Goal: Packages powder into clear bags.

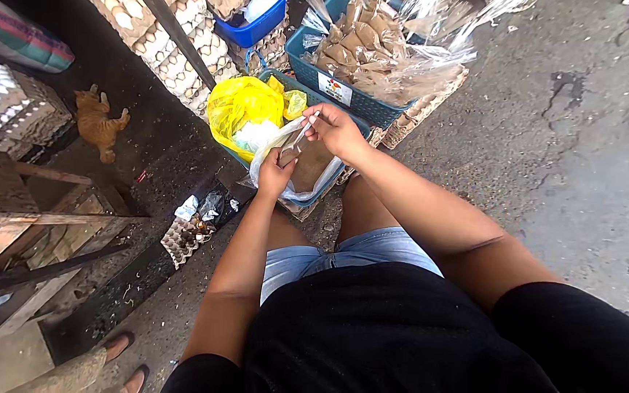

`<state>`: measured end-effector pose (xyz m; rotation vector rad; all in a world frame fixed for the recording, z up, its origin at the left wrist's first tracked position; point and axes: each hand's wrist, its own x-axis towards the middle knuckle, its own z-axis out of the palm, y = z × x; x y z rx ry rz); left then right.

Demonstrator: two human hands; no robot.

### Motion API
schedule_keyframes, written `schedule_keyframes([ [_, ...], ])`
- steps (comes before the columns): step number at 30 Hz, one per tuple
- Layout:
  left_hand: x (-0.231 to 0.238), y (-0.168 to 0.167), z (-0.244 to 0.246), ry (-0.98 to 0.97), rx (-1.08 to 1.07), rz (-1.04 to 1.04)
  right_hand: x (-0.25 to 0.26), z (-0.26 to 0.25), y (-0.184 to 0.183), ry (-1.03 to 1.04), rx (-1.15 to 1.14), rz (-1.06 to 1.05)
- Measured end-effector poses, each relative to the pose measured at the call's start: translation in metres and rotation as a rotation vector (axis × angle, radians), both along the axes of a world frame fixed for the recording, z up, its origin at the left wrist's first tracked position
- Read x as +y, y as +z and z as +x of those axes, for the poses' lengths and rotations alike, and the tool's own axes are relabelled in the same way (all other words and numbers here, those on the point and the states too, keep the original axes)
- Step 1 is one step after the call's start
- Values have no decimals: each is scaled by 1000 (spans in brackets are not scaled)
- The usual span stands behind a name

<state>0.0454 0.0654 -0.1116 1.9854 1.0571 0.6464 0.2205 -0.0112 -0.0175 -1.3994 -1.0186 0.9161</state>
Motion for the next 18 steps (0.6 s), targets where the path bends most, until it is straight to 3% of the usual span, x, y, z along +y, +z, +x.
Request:
schedule_keyframes([
  [3, 1, 0, 0, 24, 29, 7, -1, 18, 2, -132, -256, 238],
  [5, 0, 3, 2, 43, 26, -1, 5, 36, -4, -280, -358, 245],
  [7, 1, 4, 3, 42, -63, -32, 11, 50, -22, -342, -397, 78],
  [11, 5, 3, 2, 13, -299, -113, 16, 37, -64, -199, -354, -274],
  [14, 3, 2, -2, -14, -275, -117, 21, 14, -84, -99, -205, -444],
  [18, 2, 0, -2, -17, -169, -63, 24, 14, -78, -120, -106, -469],
])
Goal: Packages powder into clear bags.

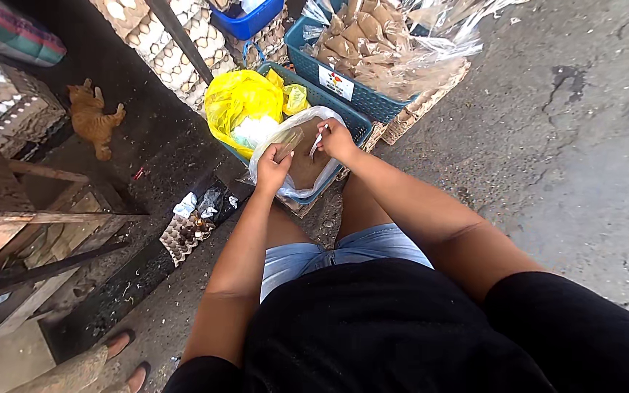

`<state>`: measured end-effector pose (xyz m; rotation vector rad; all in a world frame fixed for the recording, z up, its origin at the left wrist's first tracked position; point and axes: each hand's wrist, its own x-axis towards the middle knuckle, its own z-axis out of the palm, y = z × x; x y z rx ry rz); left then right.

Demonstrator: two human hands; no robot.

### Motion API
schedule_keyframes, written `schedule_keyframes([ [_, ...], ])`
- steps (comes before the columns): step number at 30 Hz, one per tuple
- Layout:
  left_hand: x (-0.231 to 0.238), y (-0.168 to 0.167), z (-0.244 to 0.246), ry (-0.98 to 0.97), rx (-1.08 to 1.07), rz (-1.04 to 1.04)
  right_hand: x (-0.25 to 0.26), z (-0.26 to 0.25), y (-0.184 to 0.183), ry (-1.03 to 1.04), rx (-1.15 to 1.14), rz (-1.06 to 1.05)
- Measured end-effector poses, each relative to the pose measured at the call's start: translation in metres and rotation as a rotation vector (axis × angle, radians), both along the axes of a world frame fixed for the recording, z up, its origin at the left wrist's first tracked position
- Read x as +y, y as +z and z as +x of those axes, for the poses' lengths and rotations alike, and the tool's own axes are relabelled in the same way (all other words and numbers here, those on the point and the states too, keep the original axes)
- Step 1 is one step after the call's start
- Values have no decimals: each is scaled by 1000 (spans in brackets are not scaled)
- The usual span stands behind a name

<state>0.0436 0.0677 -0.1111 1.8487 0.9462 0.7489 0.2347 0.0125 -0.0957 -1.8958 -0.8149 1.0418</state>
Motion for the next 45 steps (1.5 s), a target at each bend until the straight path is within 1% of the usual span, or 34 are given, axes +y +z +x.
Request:
schedule_keyframes([
  [5, -1, 0, 4, 32, 68, 29, -10, 26, 23, -202, 192, 134],
  [7, -1, 1, 5, 38, 83, 24, -14, 35, 39, -254, 251, 186],
  [11, -1, 2, 5, 45, 100, 28, -21, 47, 75, -331, 304, 301],
  [14, 0, 0, 6, 49, 99, 40, -23, 49, 93, -354, 309, 378],
  [17, 0, 0, 7, 44, 113, 40, -18, 46, 97, -335, 318, 394],
  [19, 0, 0, 7, 43, 133, 43, -14, 39, 94, -293, 320, 352],
  [24, 0, 5, 7, 28, 196, 23, -8, 9, 79, -203, 402, 275],
  [26, 0, 5, 8, 27, 189, 1, -11, -5, 75, -117, 419, 302],
  [28, 0, 4, 9, 34, 180, 4, -16, -14, 74, 44, 342, 383],
  [30, 2, 4, 9, 42, 216, 10, -22, -12, 77, 152, 146, 521],
  [32, 2, 6, 9, 38, 275, 6, -23, -1, 81, 99, -55, 668],
  [34, 3, 6, 10, 34, 290, 10, -18, 15, 78, -33, -179, 726],
  [36, 2, 4, 9, 36, 201, 21, -11, 25, 64, -106, -231, 651],
  [37, 2, 2, 7, 37, 98, 16, -9, 27, 54, -104, -231, 574],
  [39, 4, -3, 3, 48, -132, -36, -4, 23, 33, -61, -195, 419],
  [41, 6, -3, -2, 72, -258, -106, -1, 14, 16, -7, -112, 273],
  [43, 6, -2, -4, 83, -255, -109, 1, 4, 4, -1, -33, 153],
  [45, 5, -2, -4, 78, -189, -73, 1, -1, 1, -16, -15, 102],
])
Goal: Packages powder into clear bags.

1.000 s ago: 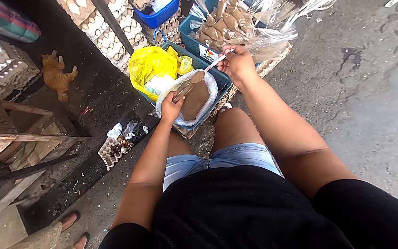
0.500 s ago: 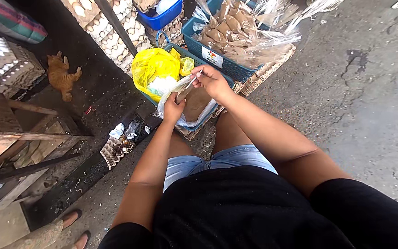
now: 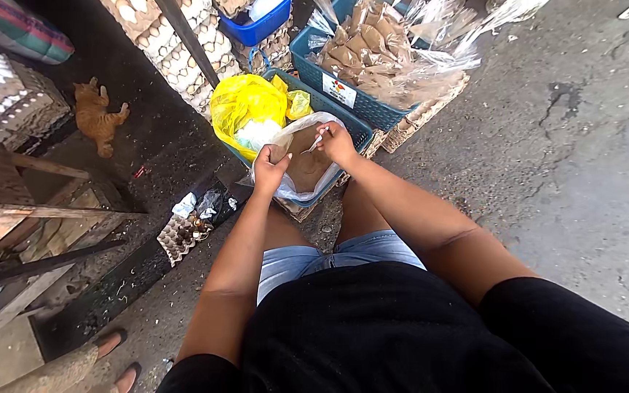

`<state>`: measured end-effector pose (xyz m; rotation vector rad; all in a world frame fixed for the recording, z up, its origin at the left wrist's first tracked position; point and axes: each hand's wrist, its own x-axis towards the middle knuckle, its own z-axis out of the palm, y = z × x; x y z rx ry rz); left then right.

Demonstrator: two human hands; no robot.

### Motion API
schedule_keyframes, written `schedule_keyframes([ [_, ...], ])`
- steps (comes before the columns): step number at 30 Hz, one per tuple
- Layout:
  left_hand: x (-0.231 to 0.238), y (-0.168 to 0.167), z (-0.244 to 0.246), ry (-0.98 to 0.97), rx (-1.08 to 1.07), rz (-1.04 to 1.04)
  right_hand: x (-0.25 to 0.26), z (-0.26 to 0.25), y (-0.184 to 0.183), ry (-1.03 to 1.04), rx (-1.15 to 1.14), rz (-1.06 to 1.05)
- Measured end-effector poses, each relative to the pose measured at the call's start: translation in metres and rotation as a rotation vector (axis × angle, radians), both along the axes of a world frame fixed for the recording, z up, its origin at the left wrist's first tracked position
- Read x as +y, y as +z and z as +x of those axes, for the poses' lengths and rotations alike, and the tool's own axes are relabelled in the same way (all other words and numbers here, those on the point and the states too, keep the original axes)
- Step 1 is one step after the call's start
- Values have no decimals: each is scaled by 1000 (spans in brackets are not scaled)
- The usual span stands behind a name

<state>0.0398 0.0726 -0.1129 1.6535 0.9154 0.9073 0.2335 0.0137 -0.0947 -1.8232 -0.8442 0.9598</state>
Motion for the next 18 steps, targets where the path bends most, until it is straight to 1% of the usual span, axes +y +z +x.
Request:
schedule_keyframes([
  [2, -2, 1, 1, -12, 65, 32, -1, -2, 0, -21, -3, -12],
  [7, -1, -3, 5, -65, 124, 56, -3, -2, 2, -40, 7, -49],
  [10, -3, -1, 5, -49, 178, 75, -4, -4, 3, -61, 32, -60],
  [15, -4, 3, 7, -42, 252, 71, -8, 11, 14, -227, 213, 51],
  [18, -4, 2, 8, -44, 264, 69, -12, 24, 32, -295, 306, 121],
])
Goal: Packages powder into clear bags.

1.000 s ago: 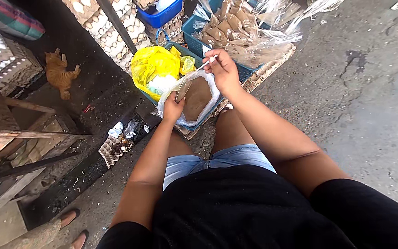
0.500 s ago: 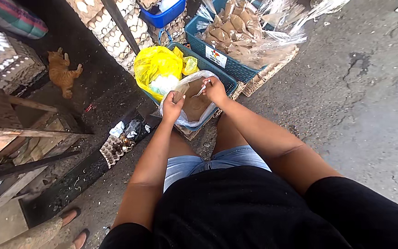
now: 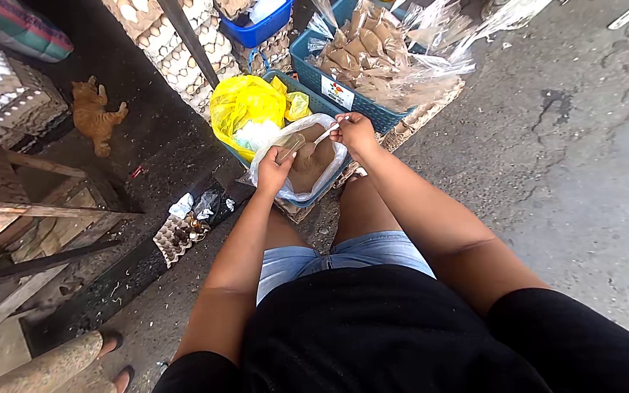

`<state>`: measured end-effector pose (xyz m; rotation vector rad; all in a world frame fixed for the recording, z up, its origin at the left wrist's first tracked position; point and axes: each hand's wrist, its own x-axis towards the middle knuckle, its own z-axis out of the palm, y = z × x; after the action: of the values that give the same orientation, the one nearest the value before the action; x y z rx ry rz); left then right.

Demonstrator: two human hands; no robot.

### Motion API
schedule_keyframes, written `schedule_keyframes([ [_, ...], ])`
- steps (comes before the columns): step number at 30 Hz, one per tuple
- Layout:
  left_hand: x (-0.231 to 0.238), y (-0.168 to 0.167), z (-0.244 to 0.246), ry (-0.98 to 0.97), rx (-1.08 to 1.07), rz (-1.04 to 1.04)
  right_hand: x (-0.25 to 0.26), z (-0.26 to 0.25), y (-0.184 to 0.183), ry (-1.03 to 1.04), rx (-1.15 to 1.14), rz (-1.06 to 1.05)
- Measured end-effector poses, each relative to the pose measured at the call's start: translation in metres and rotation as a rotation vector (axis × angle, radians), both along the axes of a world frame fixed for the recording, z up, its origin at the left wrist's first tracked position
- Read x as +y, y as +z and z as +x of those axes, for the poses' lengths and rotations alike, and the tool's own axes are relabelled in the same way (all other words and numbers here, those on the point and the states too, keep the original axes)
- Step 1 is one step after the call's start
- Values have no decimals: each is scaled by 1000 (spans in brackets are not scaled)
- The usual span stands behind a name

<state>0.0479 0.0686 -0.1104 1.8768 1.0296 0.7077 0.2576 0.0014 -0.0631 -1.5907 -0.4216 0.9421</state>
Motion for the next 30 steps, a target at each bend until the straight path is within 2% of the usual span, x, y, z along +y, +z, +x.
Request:
schedule_keyframes([
  [7, 1, 1, 1, -3, 45, 5, -8, 23, 53, -92, 41, 160],
  [10, 1, 2, 2, 0, 63, -2, -8, 22, 63, -84, 47, 190],
  [14, 0, 2, 2, 9, 72, -4, -5, 9, 54, -17, 14, 152],
  [21, -1, 6, 3, -11, 162, 16, -4, -36, 30, 160, 115, 161],
  [23, -1, 6, 4, -7, 139, 8, -8, -42, 29, 267, 39, 253],
  [25, 0, 6, 3, 6, 149, 1, -12, -37, 31, 324, -159, 405],
  [28, 0, 3, 3, 33, 136, 27, -11, -18, 35, 171, -430, 524],
  [30, 0, 2, 4, 43, 103, 35, -5, -2, 25, 93, -534, 435],
])
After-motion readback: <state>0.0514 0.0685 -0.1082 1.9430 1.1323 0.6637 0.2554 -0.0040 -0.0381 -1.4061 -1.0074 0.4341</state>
